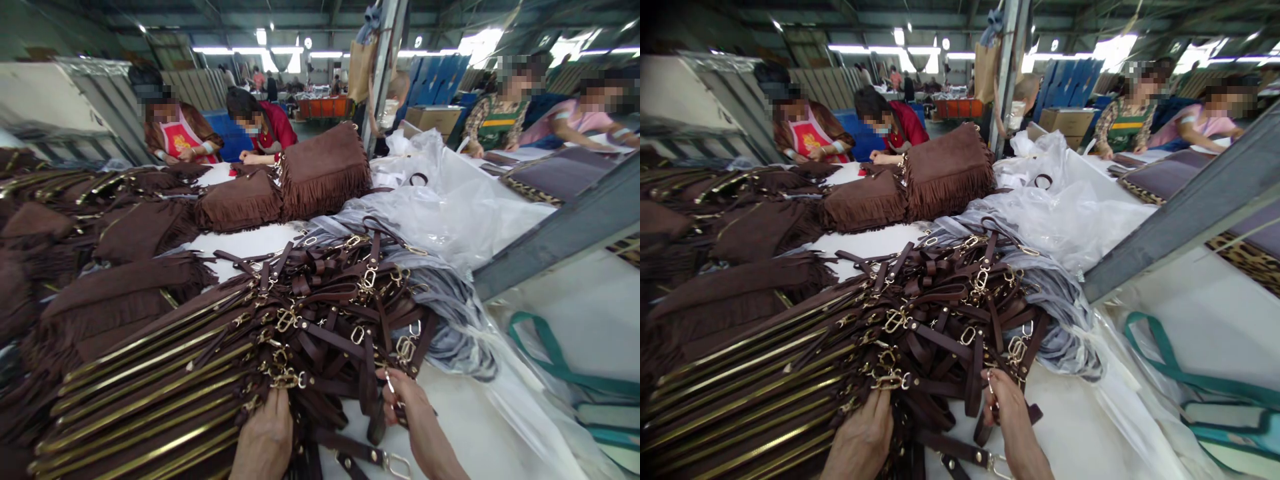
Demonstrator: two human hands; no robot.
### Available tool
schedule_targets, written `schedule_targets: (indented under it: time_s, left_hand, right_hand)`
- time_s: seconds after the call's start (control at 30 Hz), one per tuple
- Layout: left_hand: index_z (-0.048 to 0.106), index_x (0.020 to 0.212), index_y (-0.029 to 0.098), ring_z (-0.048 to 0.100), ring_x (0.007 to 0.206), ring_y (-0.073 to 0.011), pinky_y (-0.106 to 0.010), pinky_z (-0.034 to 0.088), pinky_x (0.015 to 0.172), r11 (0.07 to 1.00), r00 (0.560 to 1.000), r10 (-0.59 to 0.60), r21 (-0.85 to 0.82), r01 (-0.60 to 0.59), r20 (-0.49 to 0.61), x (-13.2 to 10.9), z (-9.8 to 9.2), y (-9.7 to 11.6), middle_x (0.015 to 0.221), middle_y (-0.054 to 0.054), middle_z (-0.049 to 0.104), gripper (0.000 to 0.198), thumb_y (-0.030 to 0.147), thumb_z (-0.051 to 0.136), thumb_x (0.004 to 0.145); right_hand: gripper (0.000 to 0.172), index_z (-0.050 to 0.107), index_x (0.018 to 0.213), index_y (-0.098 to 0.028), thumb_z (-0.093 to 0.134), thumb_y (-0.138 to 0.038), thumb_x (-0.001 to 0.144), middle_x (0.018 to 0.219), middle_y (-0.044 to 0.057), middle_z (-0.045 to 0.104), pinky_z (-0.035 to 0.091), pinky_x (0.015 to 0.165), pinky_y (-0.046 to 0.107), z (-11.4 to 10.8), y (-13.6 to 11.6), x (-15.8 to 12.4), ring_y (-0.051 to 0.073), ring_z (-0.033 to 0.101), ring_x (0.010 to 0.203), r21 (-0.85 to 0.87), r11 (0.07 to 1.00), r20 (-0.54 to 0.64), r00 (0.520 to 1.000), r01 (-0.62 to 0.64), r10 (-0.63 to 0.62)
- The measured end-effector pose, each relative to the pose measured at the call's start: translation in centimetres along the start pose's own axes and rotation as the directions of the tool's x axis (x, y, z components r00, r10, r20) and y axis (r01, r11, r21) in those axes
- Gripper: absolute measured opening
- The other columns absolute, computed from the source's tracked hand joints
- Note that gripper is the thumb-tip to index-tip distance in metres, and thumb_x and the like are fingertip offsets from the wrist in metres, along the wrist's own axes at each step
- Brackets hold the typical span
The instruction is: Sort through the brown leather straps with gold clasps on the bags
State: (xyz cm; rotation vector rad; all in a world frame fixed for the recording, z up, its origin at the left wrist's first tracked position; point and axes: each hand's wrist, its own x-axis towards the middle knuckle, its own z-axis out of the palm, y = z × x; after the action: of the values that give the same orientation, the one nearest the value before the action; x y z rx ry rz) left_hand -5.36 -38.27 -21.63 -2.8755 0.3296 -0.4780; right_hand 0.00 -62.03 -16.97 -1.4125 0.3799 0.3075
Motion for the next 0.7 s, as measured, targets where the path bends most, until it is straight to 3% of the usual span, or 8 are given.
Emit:
schedule_targets:
  time_s: [0.13, 0.23, 0.3, 0.37, 0.43, 0.57, 0.7]
  left_hand:
    - [0.053, 0.109, 0.004, 0.059, 0.060, -0.0115, -0.023, 0.051, 0.055, 0.999, 0.999, -0.045, 0.004, 0.045, -0.009, 0.5, -0.7, 0.3, 0.095, -0.012, 0.061, 0.037, 0.003, 0.036, 0.076]
    - [0.054, 0.105, 0.005, 0.060, 0.061, -0.0136, -0.024, 0.050, 0.053, 0.998, 0.998, -0.057, -0.016, 0.056, -0.010, 1.0, -1.3, 0.6, 0.092, -0.011, 0.061, 0.031, 0.005, 0.036, 0.079]
    - [0.055, 0.101, 0.008, 0.062, 0.066, -0.0157, -0.025, 0.050, 0.053, 0.995, 0.997, -0.073, -0.059, 0.074, 0.025, 1.4, -1.9, 0.8, 0.090, -0.010, 0.062, 0.027, 0.010, 0.036, 0.083]
    - [0.054, 0.103, 0.011, 0.062, 0.069, -0.0157, -0.025, 0.050, 0.055, 0.982, 0.990, -0.121, -0.137, 0.131, 0.078, 1.9, -2.8, 0.8, 0.089, -0.008, 0.062, 0.026, 0.016, 0.035, 0.087]
    - [0.054, 0.103, 0.014, 0.062, 0.069, -0.0144, -0.024, 0.049, 0.058, 0.951, 0.973, -0.163, -0.235, 0.199, 0.165, 2.4, -3.7, 0.8, 0.087, -0.006, 0.061, 0.027, 0.020, 0.031, 0.089]
    - [0.058, 0.080, 0.017, 0.060, 0.069, -0.0152, -0.028, 0.048, 0.063, 0.888, 0.920, -0.171, -0.350, 0.300, 0.353, 2.9, -4.8, 0.7, 0.080, -0.005, 0.060, 0.033, 0.018, 0.027, 0.089]
    - [0.058, 0.070, 0.016, 0.060, 0.067, -0.0145, -0.027, 0.046, 0.065, 0.849, 0.904, -0.221, -0.384, 0.363, 0.365, 2.6, -4.2, 0.6, 0.075, -0.005, 0.059, 0.034, 0.015, 0.028, 0.087]
  right_hand:
    - [0.046, 0.045, 0.112, -0.015, 0.042, -0.043, 0.075, 0.057, -0.007, 0.045, 0.039, 0.053, 0.025, 2.0, 0.9, -1.7, 0.011, 0.048, 0.051, -0.218, 0.974, 0.239, 0.971, 0.067, -0.013]
    - [0.046, 0.038, 0.121, -0.017, 0.034, -0.042, 0.082, 0.064, -0.005, 0.050, 0.043, 0.053, 0.025, 3.8, 1.5, -2.7, 0.011, 0.050, 0.051, -0.358, 0.920, 0.407, 0.913, 0.159, 0.001]
    - [0.042, 0.038, 0.121, -0.018, 0.032, -0.036, 0.084, 0.079, 0.001, 0.058, 0.048, 0.064, 0.027, 5.1, 2.1, -3.0, 0.013, 0.058, 0.067, -0.421, 0.862, 0.479, 0.876, 0.281, -0.052]
    - [0.041, 0.039, 0.123, -0.018, 0.034, -0.028, 0.084, 0.106, 0.009, 0.059, 0.046, 0.085, 0.033, 6.4, 2.7, -3.0, 0.017, 0.058, 0.096, -0.475, 0.774, 0.516, 0.845, 0.419, -0.140]
    - [0.045, 0.037, 0.126, -0.017, 0.035, -0.020, 0.081, 0.125, 0.013, 0.051, 0.040, 0.096, 0.036, 7.3, 3.7, -2.7, 0.019, 0.048, 0.115, -0.525, 0.683, 0.547, 0.816, 0.507, -0.186]
    - [0.053, 0.029, 0.132, -0.016, 0.035, -0.014, 0.079, 0.132, 0.014, 0.046, 0.040, 0.097, 0.037, 8.1, 6.1, -1.8, 0.019, 0.044, 0.120, -0.591, 0.550, 0.590, 0.781, 0.590, -0.203]
    - [0.053, 0.026, 0.133, -0.011, 0.033, -0.015, 0.081, 0.134, 0.018, 0.042, 0.039, 0.098, 0.037, 8.4, 7.2, -1.6, 0.022, 0.040, 0.123, -0.603, 0.453, 0.650, 0.734, 0.656, -0.198]
